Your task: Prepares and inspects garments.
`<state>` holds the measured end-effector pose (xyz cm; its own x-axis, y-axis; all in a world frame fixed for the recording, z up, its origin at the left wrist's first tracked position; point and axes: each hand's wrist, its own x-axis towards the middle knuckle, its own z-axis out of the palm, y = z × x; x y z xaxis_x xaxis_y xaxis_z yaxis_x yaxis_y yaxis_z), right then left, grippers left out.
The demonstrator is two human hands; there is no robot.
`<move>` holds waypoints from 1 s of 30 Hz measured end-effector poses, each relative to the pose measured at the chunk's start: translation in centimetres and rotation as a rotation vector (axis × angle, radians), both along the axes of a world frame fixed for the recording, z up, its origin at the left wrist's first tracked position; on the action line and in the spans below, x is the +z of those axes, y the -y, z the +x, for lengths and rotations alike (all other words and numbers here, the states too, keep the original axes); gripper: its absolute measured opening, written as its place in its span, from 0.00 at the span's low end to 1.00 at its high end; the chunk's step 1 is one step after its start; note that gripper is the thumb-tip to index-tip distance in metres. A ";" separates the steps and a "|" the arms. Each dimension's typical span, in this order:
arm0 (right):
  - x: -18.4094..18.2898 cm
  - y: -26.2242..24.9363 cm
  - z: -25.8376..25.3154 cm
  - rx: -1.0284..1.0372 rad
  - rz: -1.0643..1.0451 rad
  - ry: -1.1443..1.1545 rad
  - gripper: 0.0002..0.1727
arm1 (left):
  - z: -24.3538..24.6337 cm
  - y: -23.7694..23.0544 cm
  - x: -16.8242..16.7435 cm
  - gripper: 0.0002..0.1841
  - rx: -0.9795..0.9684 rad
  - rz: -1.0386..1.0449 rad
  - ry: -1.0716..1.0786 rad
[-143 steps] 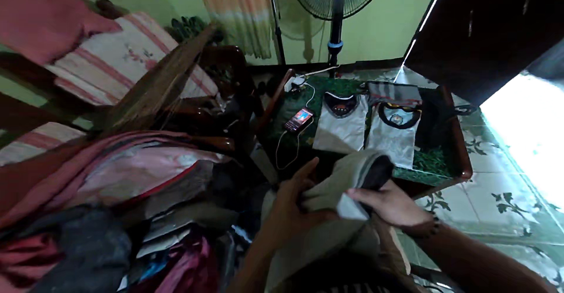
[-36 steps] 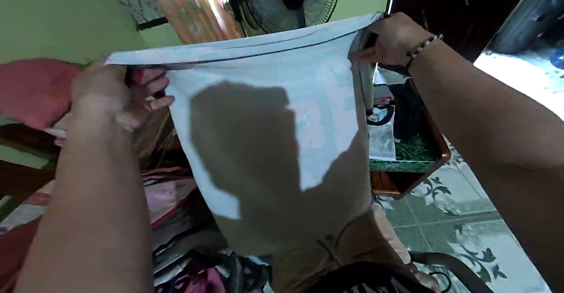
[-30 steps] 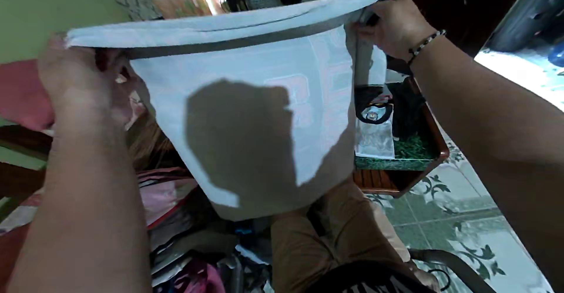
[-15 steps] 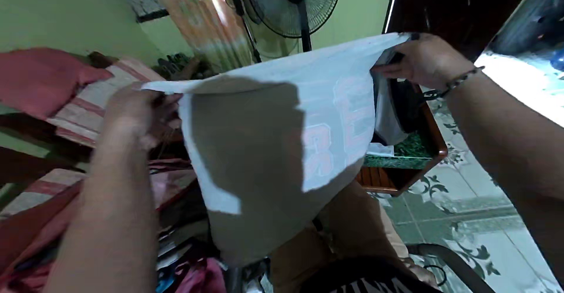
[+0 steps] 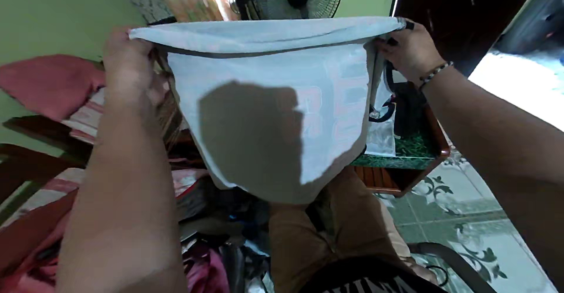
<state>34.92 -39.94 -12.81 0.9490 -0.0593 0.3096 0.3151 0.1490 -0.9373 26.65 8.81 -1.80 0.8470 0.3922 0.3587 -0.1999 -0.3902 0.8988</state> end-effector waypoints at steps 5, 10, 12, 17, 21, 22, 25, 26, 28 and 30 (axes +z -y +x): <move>-0.1 0.0 0.3 -0.005 -0.062 -0.047 0.21 | -0.8 0.6 -0.5 0.20 0.028 0.140 -0.081; -1.2 -1.1 1.9 -0.031 -0.136 -0.192 0.22 | -0.9 2.8 -1.8 0.20 0.144 0.221 -0.304; -1.8 -1.8 2.9 -0.038 -0.173 -0.230 0.22 | 0.3 2.2 -2.7 0.20 0.159 0.180 -0.350; -1.7 -3.2 6.5 -0.026 -0.179 -0.123 0.22 | 3.1 0.8 -4.0 0.24 0.104 0.062 -0.227; 0.0 -3.1 7.1 -0.028 -0.051 0.091 0.21 | 1.8 1.4 -3.4 0.23 0.079 0.077 0.019; 0.4 -2.8 6.5 -0.018 -0.018 0.141 0.19 | 0.8 1.2 -3.5 0.22 0.073 0.083 0.069; 1.0 -1.0 1.5 0.042 -0.033 0.244 0.19 | -4.9 0.4 -4.1 0.16 0.046 0.117 0.153; 0.6 0.2 -0.9 0.066 -0.067 0.258 0.18 | -7.7 0.1 -4.6 0.13 0.037 0.141 0.158; -1.1 3.3 -6.7 0.101 -0.211 0.240 0.17 | -13.9 -1.0 -6.8 0.11 -0.018 0.205 0.160; -3.7 7.1 -13.2 0.084 -0.474 0.173 0.13 | -20.5 -1.8 -9.7 0.09 -0.089 0.277 0.111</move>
